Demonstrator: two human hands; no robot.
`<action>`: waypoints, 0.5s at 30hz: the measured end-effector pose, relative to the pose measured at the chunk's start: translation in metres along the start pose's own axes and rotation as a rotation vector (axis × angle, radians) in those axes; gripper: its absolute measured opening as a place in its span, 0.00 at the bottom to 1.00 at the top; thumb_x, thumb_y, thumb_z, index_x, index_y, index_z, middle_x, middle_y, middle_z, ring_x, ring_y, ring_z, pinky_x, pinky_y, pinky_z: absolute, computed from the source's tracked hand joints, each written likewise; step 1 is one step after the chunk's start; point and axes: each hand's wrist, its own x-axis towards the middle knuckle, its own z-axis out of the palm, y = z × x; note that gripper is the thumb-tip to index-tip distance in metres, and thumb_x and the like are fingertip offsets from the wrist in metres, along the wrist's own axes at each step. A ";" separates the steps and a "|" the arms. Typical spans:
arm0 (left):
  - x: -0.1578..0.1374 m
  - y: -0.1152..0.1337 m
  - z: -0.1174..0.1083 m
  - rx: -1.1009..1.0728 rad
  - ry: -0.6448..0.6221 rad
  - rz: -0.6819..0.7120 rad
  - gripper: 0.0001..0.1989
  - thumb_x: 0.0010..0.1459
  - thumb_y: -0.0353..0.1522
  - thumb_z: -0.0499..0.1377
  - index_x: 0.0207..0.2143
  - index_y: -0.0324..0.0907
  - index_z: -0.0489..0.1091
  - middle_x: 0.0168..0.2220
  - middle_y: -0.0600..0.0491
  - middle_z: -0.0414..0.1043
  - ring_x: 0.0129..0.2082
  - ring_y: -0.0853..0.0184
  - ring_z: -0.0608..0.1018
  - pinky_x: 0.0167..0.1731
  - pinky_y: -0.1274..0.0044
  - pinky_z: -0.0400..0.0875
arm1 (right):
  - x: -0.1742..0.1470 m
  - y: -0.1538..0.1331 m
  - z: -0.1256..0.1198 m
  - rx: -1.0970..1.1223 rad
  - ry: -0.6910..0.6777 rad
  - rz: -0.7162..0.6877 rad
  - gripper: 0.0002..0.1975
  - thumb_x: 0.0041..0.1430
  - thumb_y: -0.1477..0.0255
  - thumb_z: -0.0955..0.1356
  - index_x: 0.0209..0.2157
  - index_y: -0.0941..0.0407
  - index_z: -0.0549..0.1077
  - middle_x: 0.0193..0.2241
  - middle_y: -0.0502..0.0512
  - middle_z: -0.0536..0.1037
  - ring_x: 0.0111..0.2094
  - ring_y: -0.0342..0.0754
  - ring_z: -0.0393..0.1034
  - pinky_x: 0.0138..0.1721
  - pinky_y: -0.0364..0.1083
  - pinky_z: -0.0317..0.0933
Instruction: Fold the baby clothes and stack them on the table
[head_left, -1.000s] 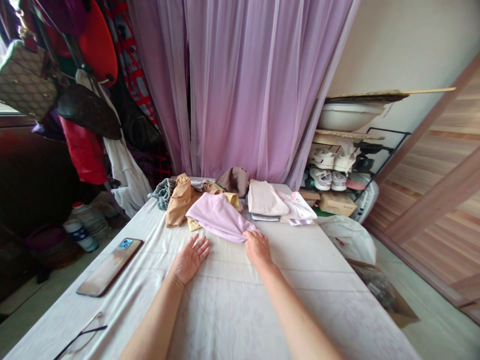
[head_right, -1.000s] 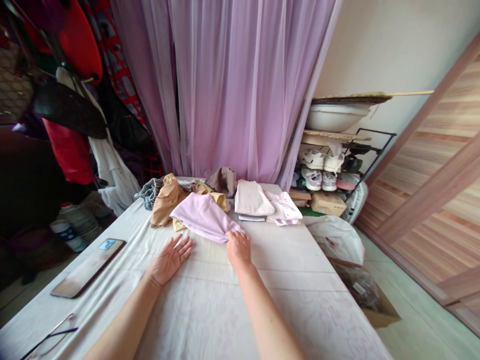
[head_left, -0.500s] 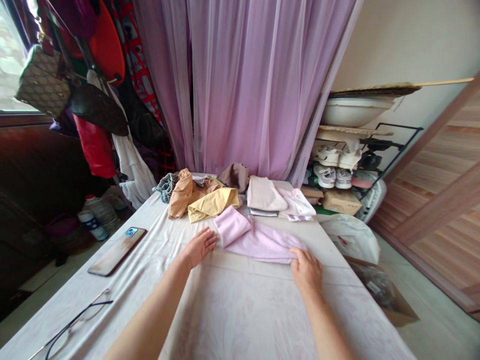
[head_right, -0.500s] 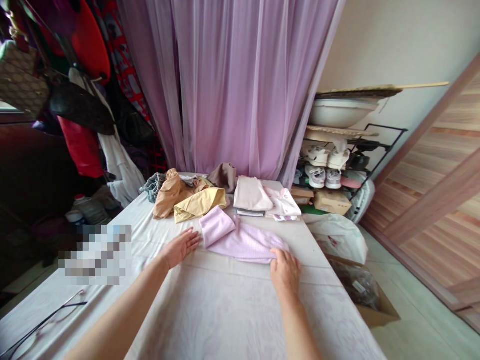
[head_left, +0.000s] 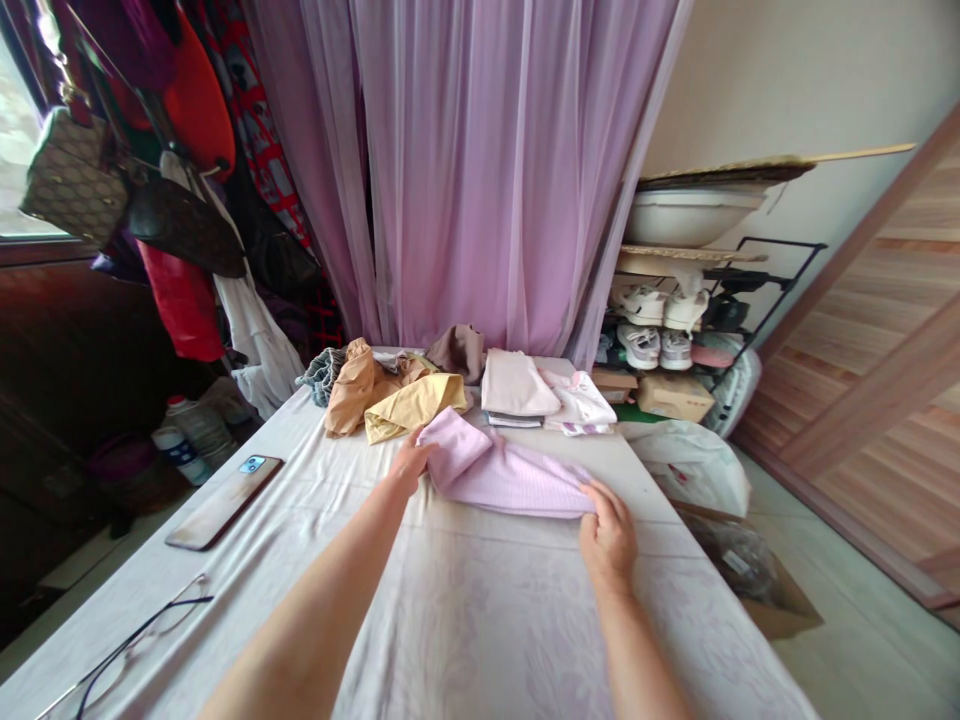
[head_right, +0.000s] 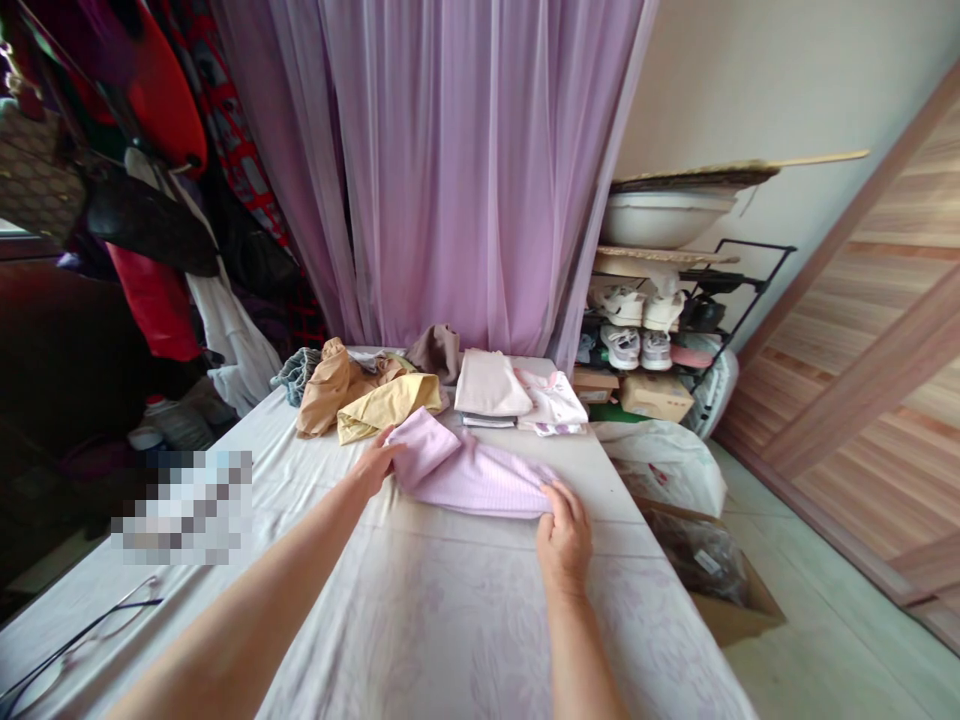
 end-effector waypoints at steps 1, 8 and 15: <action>0.000 0.003 0.002 -0.018 0.006 0.030 0.37 0.45 0.28 0.65 0.60 0.44 0.63 0.37 0.53 0.73 0.26 0.73 0.72 0.26 0.82 0.65 | 0.001 0.000 -0.003 -0.025 0.011 0.011 0.20 0.53 0.80 0.58 0.41 0.55 0.77 0.44 0.59 0.78 0.47 0.53 0.71 0.51 0.52 0.65; -0.013 0.029 -0.033 0.008 0.085 0.403 0.33 0.45 0.28 0.58 0.57 0.44 0.67 0.40 0.52 0.70 0.30 0.72 0.71 0.30 0.80 0.69 | 0.008 -0.001 -0.019 -0.126 -0.016 0.087 0.20 0.53 0.80 0.59 0.37 0.53 0.81 0.50 0.59 0.73 0.52 0.55 0.67 0.54 0.53 0.61; -0.036 -0.021 -0.100 0.612 0.424 0.607 0.32 0.46 0.28 0.56 0.57 0.44 0.67 0.50 0.47 0.63 0.41 0.62 0.74 0.42 0.69 0.75 | 0.000 -0.001 -0.010 0.024 -0.218 0.027 0.18 0.47 0.79 0.60 0.29 0.51 0.80 0.44 0.55 0.78 0.47 0.53 0.70 0.53 0.52 0.63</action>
